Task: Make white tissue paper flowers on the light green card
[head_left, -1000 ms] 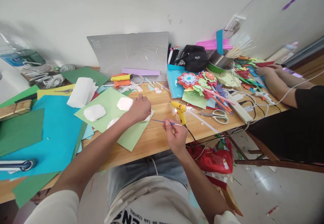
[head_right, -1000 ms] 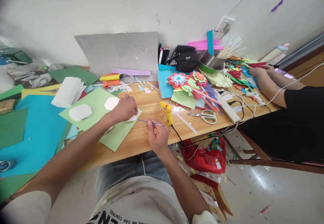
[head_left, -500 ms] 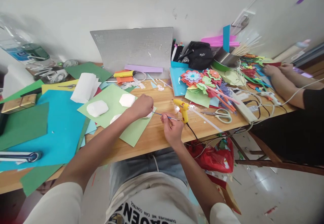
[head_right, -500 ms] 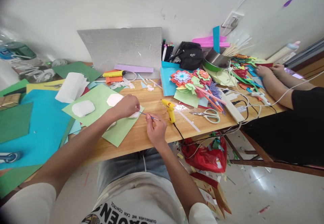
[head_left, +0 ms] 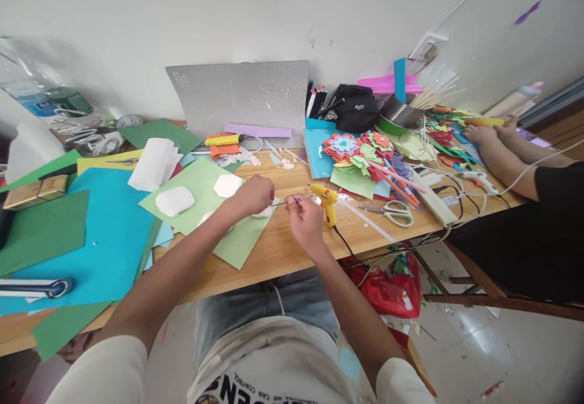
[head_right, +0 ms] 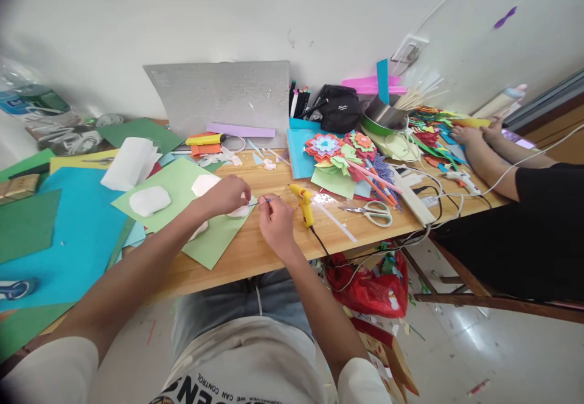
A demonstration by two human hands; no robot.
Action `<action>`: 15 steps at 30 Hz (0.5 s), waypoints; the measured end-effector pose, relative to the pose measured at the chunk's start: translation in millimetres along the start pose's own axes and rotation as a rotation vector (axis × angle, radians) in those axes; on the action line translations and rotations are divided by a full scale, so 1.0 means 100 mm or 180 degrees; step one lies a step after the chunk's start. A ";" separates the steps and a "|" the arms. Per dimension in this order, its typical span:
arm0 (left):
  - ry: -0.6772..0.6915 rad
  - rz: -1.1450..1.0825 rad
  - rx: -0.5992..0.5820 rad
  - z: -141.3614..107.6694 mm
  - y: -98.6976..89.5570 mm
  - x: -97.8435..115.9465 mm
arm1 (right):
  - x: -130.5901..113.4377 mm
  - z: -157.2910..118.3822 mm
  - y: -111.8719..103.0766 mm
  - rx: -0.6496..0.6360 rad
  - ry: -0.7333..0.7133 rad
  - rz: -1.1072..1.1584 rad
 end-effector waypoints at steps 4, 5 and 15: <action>0.0085 -0.0040 0.0102 0.02 0.05 -0.08 | -0.03 0.09 0.04 -0.0119 -0.0035 -0.0105; 0.0119 -0.0046 0.0134 0.03 0.07 -0.10 | -0.03 0.11 0.05 -0.0143 -0.0050 -0.0156; 0.0208 -0.0086 0.0249 0.09 0.17 -0.18 | -0.07 0.13 -0.01 -0.0146 -0.0095 -0.0192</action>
Point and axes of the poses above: each hand's wrist, its own z-axis towards the middle knuckle, its own y-axis out of the palm, x = y × z, the point moved 2 cm from there along z, towards the middle knuckle, and after that the axes turned 5 degrees about -y, right-handed, at the moved point
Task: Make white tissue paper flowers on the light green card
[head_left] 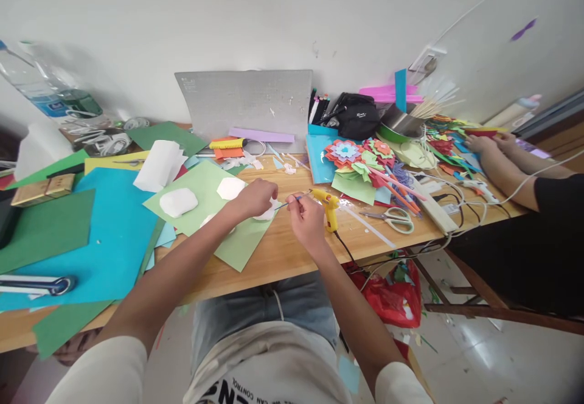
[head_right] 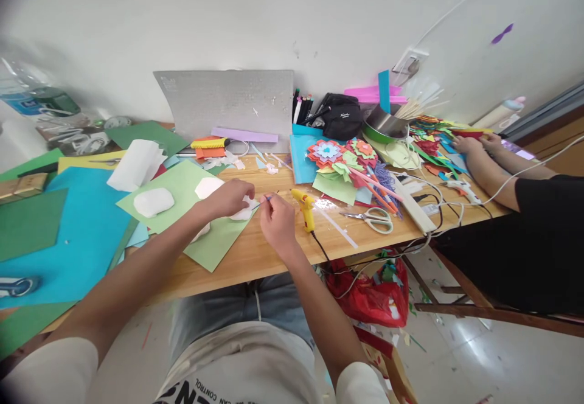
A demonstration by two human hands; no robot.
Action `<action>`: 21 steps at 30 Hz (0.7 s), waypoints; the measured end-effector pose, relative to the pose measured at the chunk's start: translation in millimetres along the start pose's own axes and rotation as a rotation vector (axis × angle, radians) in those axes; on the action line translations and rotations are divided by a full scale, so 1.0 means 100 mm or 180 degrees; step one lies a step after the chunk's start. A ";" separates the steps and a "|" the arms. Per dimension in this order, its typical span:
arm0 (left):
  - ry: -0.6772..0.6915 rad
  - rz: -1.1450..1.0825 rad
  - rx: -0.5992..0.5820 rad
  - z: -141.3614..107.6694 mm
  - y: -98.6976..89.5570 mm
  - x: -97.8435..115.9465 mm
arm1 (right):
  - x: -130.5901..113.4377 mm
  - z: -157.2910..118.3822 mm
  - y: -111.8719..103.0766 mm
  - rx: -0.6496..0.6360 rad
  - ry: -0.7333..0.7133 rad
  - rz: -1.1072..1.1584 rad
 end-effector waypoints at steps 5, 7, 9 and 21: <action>0.0065 0.0003 -0.0002 0.01 0.01 -0.03 | 0.02 -0.02 0.02 0.0060 -0.0024 0.0067; 0.0093 0.0013 -0.0019 0.01 0.00 -0.02 | 0.02 -0.01 0.05 0.0022 -0.0035 0.0097; 0.0105 0.0017 -0.0047 0.00 -0.01 -0.01 | 0.01 -0.02 0.04 0.0023 -0.0059 0.0096; -0.0062 -0.0519 -0.0046 -0.05 -0.15 -0.01 | 0.21 -0.70 -0.19 0.0032 -0.0988 -0.0992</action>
Point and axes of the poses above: each hand's wrist, its own z-axis towards the middle knuckle, its own y-axis out of the palm, x = y × z, the point moved 2 cm from there along z, towards the middle knuckle, and after that the axes turned 5 degrees about -y, right-handed, at the moved point
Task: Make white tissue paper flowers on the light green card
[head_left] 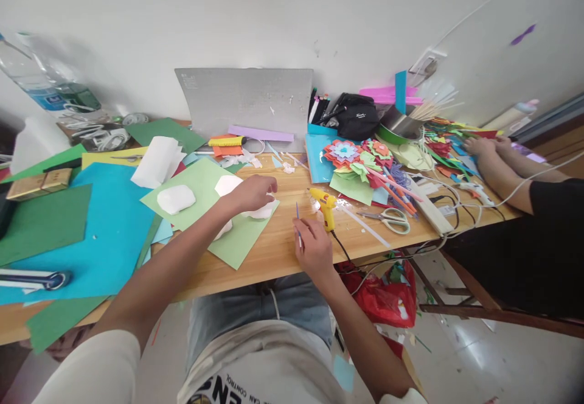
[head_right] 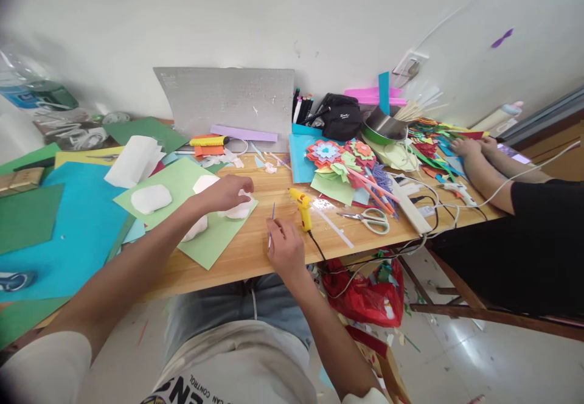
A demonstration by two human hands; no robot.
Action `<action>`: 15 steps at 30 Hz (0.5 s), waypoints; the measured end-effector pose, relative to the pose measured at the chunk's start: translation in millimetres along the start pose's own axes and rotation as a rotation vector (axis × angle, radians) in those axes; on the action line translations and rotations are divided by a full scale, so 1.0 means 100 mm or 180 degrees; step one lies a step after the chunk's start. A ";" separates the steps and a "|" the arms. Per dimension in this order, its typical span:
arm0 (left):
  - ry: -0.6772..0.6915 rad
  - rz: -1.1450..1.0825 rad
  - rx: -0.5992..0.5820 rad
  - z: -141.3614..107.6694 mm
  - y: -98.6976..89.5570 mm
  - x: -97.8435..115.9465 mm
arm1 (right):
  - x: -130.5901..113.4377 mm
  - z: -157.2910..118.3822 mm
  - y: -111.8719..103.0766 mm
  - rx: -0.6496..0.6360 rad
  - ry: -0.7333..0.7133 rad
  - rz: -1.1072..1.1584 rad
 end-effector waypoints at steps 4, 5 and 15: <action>-0.0187 -0.0225 0.0242 0.09 -0.17 0.00 | 0.05 -0.04 0.13 -0.0573 -0.0171 -0.0176; -0.0264 -0.0167 0.0327 0.16 -0.21 -0.01 | 0.06 -0.04 0.15 -0.0695 -0.0125 -0.0183; -0.0211 0.0747 0.0400 1.22 -0.15 -0.14 | 0.10 -0.02 0.22 -0.0961 0.0252 0.0007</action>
Point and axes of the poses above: each hand's wrist, its own z-axis towards the middle knuckle, its own y-axis out of the palm, x = y × z, the point moved 2 cm from there along z, towards the middle knuckle, and after that the axes turned 5 degrees about -y, right-handed, at the moved point
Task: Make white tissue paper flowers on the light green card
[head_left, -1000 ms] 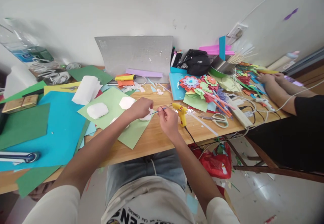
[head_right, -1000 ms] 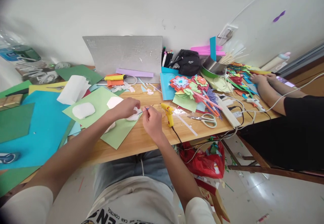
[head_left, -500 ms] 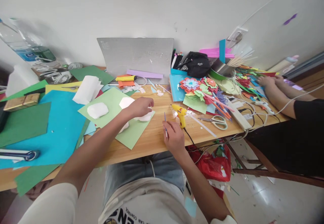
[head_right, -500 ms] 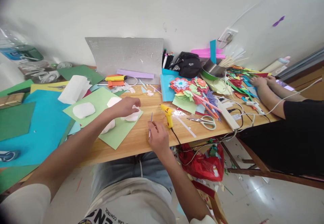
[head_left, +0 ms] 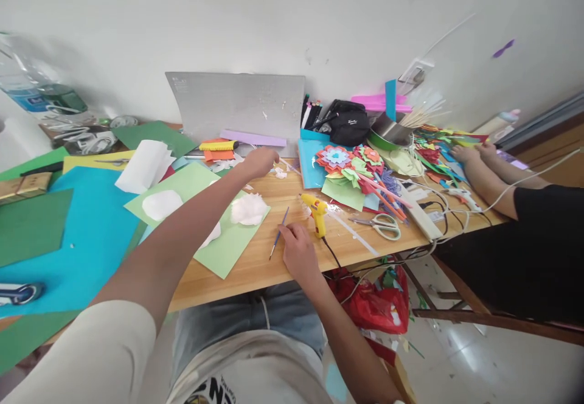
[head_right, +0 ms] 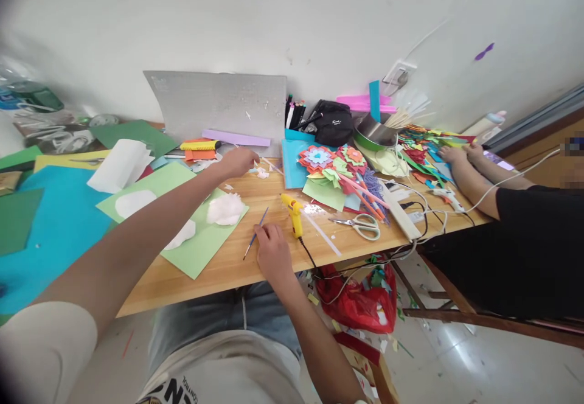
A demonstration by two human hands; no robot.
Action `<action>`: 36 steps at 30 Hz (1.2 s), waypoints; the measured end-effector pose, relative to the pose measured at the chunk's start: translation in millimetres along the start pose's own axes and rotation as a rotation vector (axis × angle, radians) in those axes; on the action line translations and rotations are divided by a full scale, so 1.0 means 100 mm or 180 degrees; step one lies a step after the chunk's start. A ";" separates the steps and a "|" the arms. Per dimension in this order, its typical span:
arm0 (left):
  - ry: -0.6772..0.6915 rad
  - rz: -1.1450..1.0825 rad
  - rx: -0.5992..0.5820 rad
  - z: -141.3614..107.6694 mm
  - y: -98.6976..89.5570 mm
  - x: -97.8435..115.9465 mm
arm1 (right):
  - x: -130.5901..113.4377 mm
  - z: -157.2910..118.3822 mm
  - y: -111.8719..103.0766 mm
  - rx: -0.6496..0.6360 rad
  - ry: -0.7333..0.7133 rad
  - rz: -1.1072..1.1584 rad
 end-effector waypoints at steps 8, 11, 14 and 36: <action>0.0329 0.0103 -0.0093 0.29 0.09 0.10 | 0.01 0.00 0.01 0.0098 -0.0012 -0.0006; 0.0333 0.0125 -0.0161 0.36 0.14 0.10 | 0.01 0.00 0.00 0.0122 0.0009 0.0011; 0.0270 0.0103 -0.0199 0.40 0.20 0.10 | -0.01 0.00 -0.01 0.0136 0.0038 0.0001; -0.0985 -0.5069 -0.0564 -0.76 -0.26 -0.23 | 0.00 -0.01 -0.02 0.0177 -0.0035 0.0062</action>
Point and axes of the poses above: each hand's wrist, its own z-axis towards the middle knuckle, its own y-axis out of the palm, x = y × z, the point moved 2 cm from there along z, towards the middle knuckle, and after that the axes turned 5 degrees about -y, right-handed, at the moved point
